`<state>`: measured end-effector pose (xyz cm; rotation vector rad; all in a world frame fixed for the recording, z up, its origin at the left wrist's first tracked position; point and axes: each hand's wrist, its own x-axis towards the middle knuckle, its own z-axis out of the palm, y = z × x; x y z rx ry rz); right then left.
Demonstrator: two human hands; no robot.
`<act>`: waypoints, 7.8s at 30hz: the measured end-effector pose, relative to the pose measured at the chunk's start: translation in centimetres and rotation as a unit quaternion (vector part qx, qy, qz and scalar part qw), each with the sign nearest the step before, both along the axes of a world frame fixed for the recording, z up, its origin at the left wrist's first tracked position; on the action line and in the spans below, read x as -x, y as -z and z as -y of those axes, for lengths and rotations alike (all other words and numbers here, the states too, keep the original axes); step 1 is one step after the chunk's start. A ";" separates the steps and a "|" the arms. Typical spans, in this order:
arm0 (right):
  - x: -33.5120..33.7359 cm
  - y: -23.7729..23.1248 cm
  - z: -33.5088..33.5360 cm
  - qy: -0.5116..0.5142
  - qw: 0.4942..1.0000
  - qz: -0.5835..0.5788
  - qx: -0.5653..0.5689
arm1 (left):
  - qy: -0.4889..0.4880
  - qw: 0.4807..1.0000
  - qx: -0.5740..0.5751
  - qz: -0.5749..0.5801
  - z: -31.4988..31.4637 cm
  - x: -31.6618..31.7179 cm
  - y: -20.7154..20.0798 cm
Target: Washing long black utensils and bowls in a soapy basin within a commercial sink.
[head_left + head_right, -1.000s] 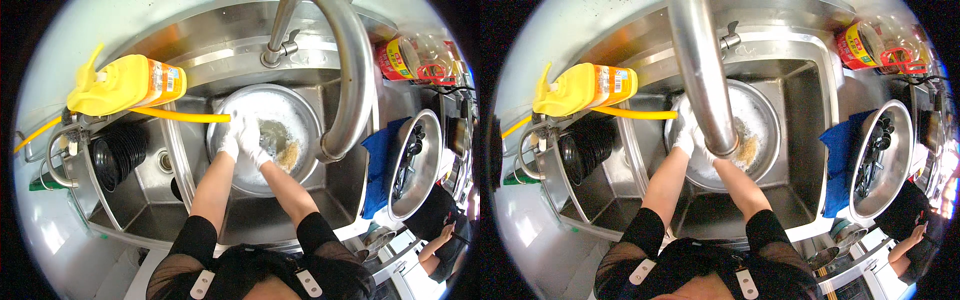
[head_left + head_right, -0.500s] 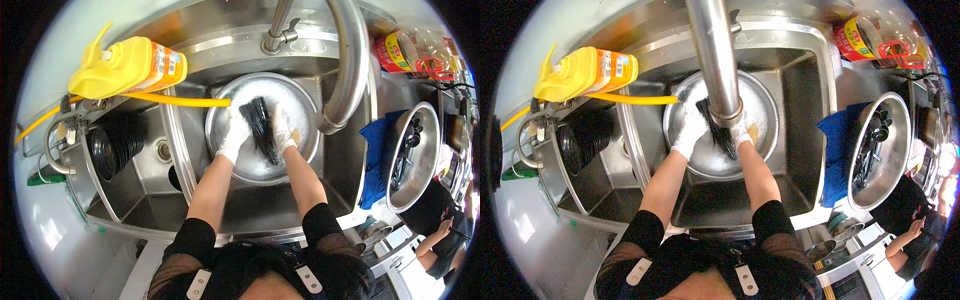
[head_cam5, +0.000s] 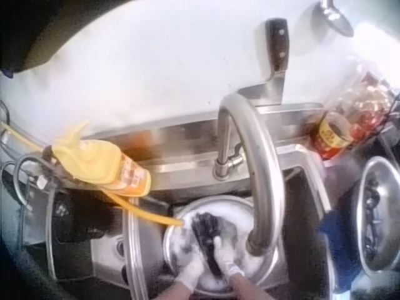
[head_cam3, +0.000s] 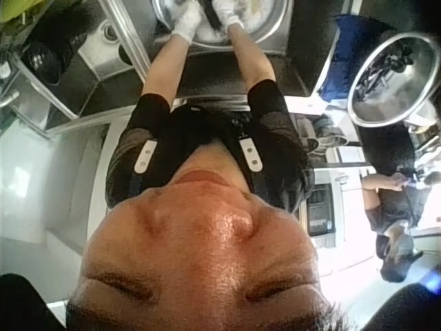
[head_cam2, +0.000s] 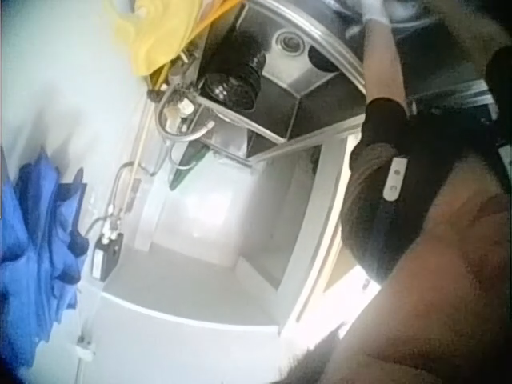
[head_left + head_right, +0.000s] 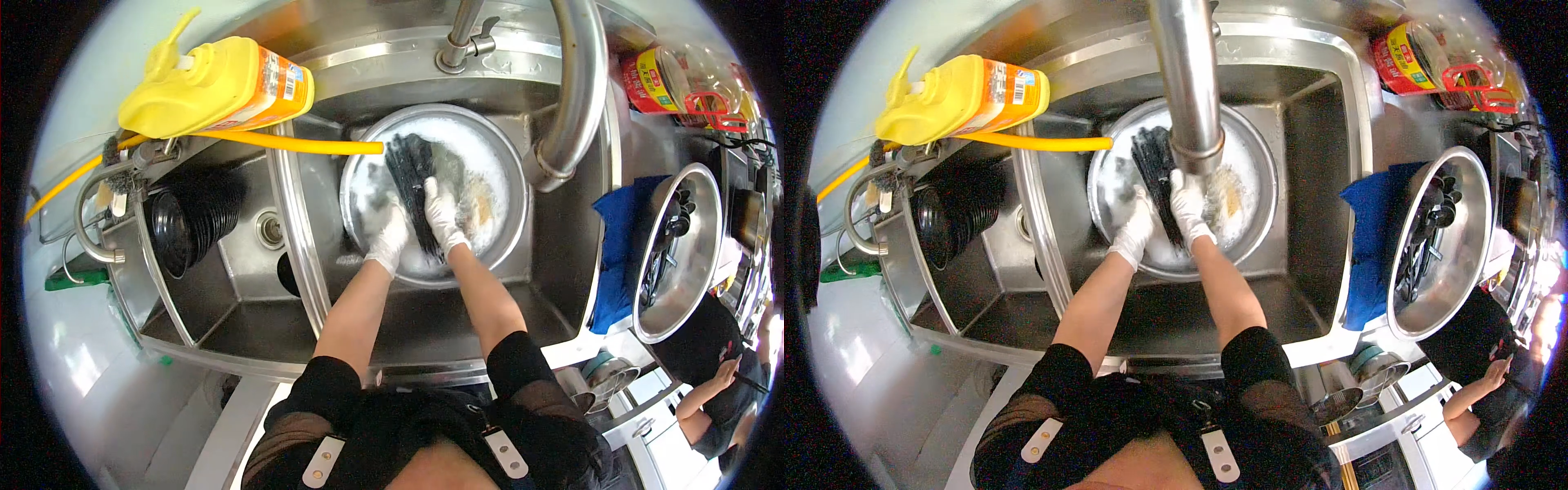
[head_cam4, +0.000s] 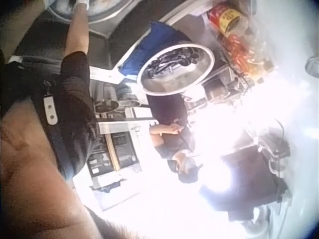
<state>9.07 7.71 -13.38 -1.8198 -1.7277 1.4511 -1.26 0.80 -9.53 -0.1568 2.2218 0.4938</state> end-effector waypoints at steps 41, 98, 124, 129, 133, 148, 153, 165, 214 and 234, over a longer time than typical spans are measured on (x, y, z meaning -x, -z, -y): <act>-7.6 -23.7 2.5 0.086 0.886 -0.454 0.049 | -0.314 0.792 -0.329 0.408 6.5 -5.2 -10.4; -38.1 -34.3 -17.4 -0.295 0.814 0.160 -0.474 | 0.032 0.893 -0.370 0.256 10.2 -4.1 -13.8; -11.2 -29.3 0.6 -0.521 0.843 0.043 -0.127 | -0.046 0.911 -0.367 -0.184 15.7 6.8 -21.9; -12.9 -19.5 3.0 -0.465 0.843 0.266 -0.054 | 0.048 0.937 -0.128 -0.322 27.7 15.9 -13.7; -14.5 -15.9 3.1 -0.386 0.881 0.273 0.013 | -0.062 0.978 -0.086 -0.179 33.4 20.4 -9.3; -15.5 -12.6 -0.1 -0.073 0.950 0.258 -0.162 | 0.069 0.910 -0.405 -0.060 19.3 11.2 -21.9; -14.2 -10.3 -5.2 -0.032 0.940 0.255 -0.225 | 0.166 0.951 -0.238 -0.108 11.4 2.0 -15.2; -7.2 -8.9 -14.2 -0.088 0.990 0.070 -0.089 | -0.129 0.986 -0.093 -0.048 11.1 -0.1 -1.6; -9.0 -39.0 -3.0 -0.073 0.957 -0.251 0.123 | -0.268 0.885 -0.316 -0.213 23.9 -3.9 -29.4; -7.6 -30.2 -12.6 -0.089 0.897 -0.320 0.290 | -0.262 0.829 -0.157 -0.468 18.4 -11.8 -31.7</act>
